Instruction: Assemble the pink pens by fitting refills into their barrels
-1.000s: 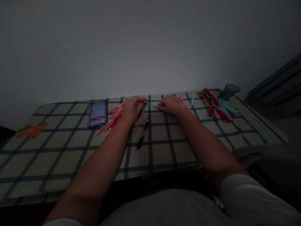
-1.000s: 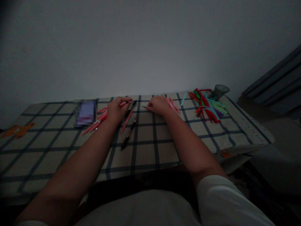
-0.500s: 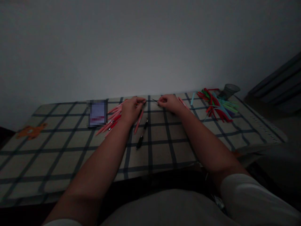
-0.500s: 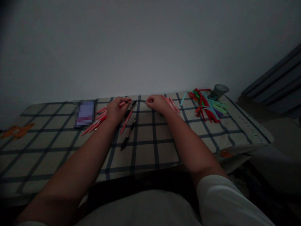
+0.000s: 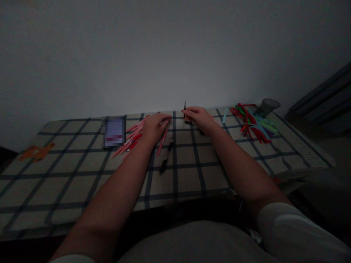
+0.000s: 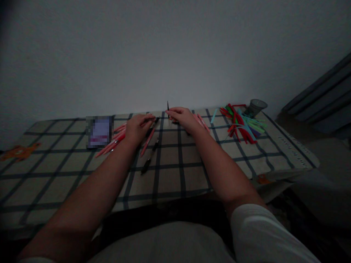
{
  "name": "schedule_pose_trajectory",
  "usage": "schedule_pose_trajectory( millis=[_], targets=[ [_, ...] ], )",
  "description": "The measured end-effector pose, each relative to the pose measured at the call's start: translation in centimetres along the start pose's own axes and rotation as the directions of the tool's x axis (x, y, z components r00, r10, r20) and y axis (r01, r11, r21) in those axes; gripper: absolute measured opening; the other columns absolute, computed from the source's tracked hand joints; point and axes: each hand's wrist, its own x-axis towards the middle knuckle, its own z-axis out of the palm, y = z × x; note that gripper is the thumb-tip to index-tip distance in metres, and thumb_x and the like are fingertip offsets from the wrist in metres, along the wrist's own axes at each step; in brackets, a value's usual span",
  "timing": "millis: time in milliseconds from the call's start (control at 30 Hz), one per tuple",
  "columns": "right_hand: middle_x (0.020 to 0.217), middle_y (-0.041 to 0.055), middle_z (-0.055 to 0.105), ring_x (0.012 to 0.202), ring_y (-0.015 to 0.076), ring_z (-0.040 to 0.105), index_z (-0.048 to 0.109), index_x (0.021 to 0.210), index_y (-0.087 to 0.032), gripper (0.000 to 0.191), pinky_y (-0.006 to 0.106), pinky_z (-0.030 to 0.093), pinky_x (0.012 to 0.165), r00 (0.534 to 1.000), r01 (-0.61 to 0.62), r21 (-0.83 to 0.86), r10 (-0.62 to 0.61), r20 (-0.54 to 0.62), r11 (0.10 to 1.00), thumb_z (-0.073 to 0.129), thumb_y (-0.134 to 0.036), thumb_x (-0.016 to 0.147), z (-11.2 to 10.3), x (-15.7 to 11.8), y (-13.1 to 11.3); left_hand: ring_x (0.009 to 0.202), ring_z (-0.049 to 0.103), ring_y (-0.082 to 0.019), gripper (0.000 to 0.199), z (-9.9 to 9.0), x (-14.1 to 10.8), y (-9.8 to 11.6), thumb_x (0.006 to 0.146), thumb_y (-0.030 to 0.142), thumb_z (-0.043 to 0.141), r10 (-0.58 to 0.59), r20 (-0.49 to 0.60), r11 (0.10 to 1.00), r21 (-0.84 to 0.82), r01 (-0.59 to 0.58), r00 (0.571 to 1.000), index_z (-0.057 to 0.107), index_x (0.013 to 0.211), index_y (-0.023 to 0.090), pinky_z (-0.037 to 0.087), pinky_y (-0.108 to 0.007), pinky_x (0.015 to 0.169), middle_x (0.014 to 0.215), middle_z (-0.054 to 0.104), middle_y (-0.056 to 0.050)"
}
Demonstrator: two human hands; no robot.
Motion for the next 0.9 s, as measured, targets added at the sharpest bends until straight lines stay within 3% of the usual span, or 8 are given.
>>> schedule_pose_trajectory(
  millis=[133,300,567,900],
  targets=[
    [0.078,-0.0024,0.065,0.072,0.0120,0.060,0.068,0.087,-0.023,0.037,0.025,0.049,0.070,1.000,-0.008,0.119,0.006,0.021,0.993,0.083,-0.057,0.087,0.7,-0.3,-0.6,0.124,0.076,-0.027,0.027,0.0,0.1,0.1,0.103,0.028,0.066,0.031,0.054,0.999,0.041,-0.033,0.998,0.085,0.122,0.028,0.056,-0.044,0.114,0.125,0.085,-0.006],
    [0.086,0.0000,0.071,0.073,0.0113,0.062,0.063,0.087,-0.024,0.043,0.025,0.051,0.072,0.999,0.011,0.234,-0.018,0.029,0.972,0.084,-0.061,0.086,0.9,-0.4,-0.9,0.123,0.078,-0.026,0.029,-0.1,0.2,0.3,0.103,0.026,0.069,0.061,0.116,0.997,0.041,-0.067,0.991,0.083,0.128,0.028,0.054,-0.046,0.118,0.125,0.085,-0.006],
    [0.096,0.0035,0.077,0.080,0.0121,0.065,0.064,0.092,-0.025,0.043,0.025,0.052,0.075,1.000,0.022,0.131,-0.019,-0.024,0.991,0.075,-0.066,0.093,0.8,-0.2,-0.6,0.124,0.076,-0.026,0.031,0.1,0.1,0.1,0.104,0.030,0.067,0.076,0.141,0.996,0.031,-0.081,0.987,0.081,0.132,0.030,0.052,-0.047,0.120,0.127,0.085,-0.006],
    [0.091,0.0035,0.080,0.078,0.0146,0.066,0.077,0.098,-0.022,0.046,0.028,0.053,0.073,0.993,0.085,0.153,-0.097,0.072,0.985,0.090,-0.060,0.074,1.4,-0.1,0.8,0.117,0.078,-0.025,0.033,0.5,-0.1,-0.4,0.107,0.036,0.064,0.163,0.104,0.985,0.036,-0.167,0.981,0.081,0.134,0.027,0.054,-0.048,0.120,0.120,0.086,-0.007]
  ],
)
